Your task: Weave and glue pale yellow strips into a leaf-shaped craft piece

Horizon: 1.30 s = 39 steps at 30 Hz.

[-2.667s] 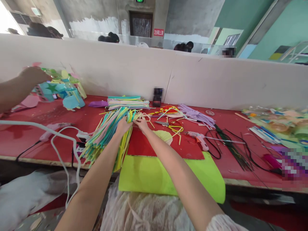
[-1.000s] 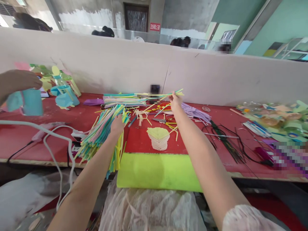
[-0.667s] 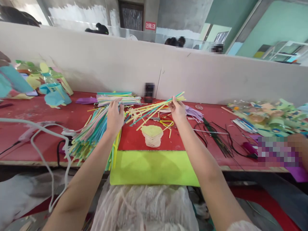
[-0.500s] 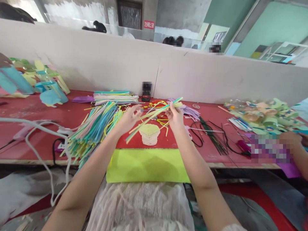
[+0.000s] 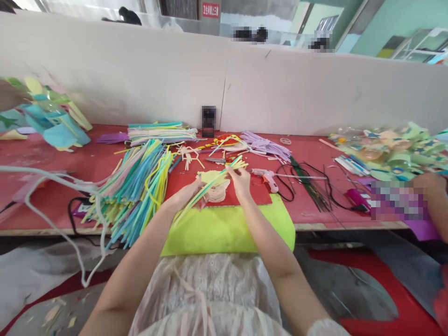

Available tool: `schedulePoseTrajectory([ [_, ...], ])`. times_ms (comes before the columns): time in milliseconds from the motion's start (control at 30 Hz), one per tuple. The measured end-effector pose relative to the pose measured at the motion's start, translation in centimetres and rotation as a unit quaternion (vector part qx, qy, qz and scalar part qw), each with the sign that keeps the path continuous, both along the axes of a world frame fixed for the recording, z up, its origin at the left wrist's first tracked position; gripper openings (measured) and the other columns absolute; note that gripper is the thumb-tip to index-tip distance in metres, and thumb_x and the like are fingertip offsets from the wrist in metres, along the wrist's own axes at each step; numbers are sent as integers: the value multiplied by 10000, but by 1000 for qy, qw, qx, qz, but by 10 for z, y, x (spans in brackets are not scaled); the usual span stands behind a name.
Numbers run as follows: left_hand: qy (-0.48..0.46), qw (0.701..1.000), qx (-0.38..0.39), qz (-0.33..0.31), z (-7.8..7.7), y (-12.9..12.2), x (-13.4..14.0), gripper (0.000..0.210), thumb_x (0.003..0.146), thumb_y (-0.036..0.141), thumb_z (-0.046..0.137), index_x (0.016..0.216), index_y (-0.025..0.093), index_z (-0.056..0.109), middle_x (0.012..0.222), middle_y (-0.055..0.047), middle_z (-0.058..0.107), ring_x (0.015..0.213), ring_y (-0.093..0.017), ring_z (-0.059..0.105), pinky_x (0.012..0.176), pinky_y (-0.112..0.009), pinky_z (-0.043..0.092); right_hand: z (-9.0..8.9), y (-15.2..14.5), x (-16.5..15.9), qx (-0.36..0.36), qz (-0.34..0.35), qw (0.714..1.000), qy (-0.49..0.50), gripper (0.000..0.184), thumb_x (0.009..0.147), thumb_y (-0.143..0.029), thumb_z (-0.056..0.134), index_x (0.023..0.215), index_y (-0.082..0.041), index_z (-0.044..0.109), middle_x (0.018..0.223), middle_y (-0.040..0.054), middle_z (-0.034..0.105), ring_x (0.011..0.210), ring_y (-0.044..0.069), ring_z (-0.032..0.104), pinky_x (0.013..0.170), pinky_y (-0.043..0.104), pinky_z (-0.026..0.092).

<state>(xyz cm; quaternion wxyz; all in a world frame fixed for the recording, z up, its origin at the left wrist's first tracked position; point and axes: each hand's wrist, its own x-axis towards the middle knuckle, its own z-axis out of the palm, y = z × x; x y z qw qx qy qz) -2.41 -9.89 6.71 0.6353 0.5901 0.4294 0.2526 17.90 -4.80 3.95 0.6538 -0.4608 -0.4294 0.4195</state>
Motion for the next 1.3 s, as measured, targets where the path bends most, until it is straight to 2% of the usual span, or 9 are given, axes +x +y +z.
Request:
schedulePoseTrajectory([
  [133, 19, 999, -21, 17, -21, -2, -9, 359, 835, 532, 614, 831, 183, 531, 647, 13, 602, 498, -114, 595, 487, -236, 498, -22, -1, -5, -23, 15, 999, -21, 360, 681, -516, 754, 685, -191, 597, 632, -7, 649, 591, 155, 652, 594, 294, 581],
  [267, 54, 997, -33, 46, -36, -1, -9, 287, 941, 431, 519, 846, 161, 540, 652, 30, 584, 489, -80, 559, 492, -219, 485, -34, 0, 0, -48, 23, 997, -50, 367, 677, -497, 745, 850, -196, 627, 716, 5, 678, 636, 177, 676, 513, 283, 559],
  [367, 88, 994, -55, 46, -42, 2, -8, 300, 957, 422, 517, 921, 134, 589, 709, 24, 602, 539, -76, 560, 522, -230, 498, -41, 1, 4, -59, 16, 995, -84, 338, 689, -476, 727, 855, -204, 617, 707, 3, 671, 574, 165, 649, 462, 271, 522],
  [500, 109, 991, -71, 42, -46, 7, -8, 309, 949, 429, 535, 982, 131, 612, 792, 3, 629, 610, -86, 585, 567, -247, 520, -45, 3, 3, -48, 14, 989, -142, 244, 730, -439, 691, 805, -221, 613, 705, -1, 668, 529, 154, 605, 508, 294, 521],
  [700, 93, 993, -62, 40, -51, 10, -6, 290, 955, 414, 528, 959, 133, 599, 713, 24, 622, 541, -81, 575, 537, -241, 512, -38, -3, -4, 13, 54, 973, -225, 141, 769, -383, 693, 814, -250, 690, 808, 11, 706, 770, 183, 650, 805, 317, 512],
  [933, 40, 998, -6, 42, -47, 5, -5, 174, 888, 358, 583, 897, 193, 529, 582, 45, 606, 435, -111, 581, 473, -230, 470, -29, -16, -9, 48, 150, 952, -263, 352, 865, -450, 601, 1171, -294, 682, 746, -12, 709, 644, 168, 628, 689, 288, 498],
  [1067, 25, 998, 9, 58, -46, 3, -3, 261, 839, 423, 632, 896, 173, 583, 570, 44, 580, 415, -101, 533, 439, -224, 426, -27, -14, -8, 59, 147, 949, -273, 295, 855, -438, 616, 1082, -285, 727, 891, 5, 727, 663, 152, 594, 688, 277, 483],
  [1200, 0, 997, 0, 79, -48, 3, -4, 436, 908, 555, 448, 942, 157, 624, 599, 18, 577, 430, -109, 524, 434, -241, 419, -31, -9, -8, 56, 145, 952, -265, 207, 832, -391, 640, 944, -252, 745, 928, 15, 727, 619, 129, 559, 659, 265, 477],
  [1300, -14, 996, -2, 83, -48, 3, -6, 400, 894, 521, 471, 906, 152, 625, 612, 12, 576, 433, -105, 514, 431, -240, 408, -35, -6, -9, 52, 148, 957, -245, 207, 814, -386, 655, 942, -236, 715, 910, 17, 711, 657, 129, 583, 652, 254, 486],
])
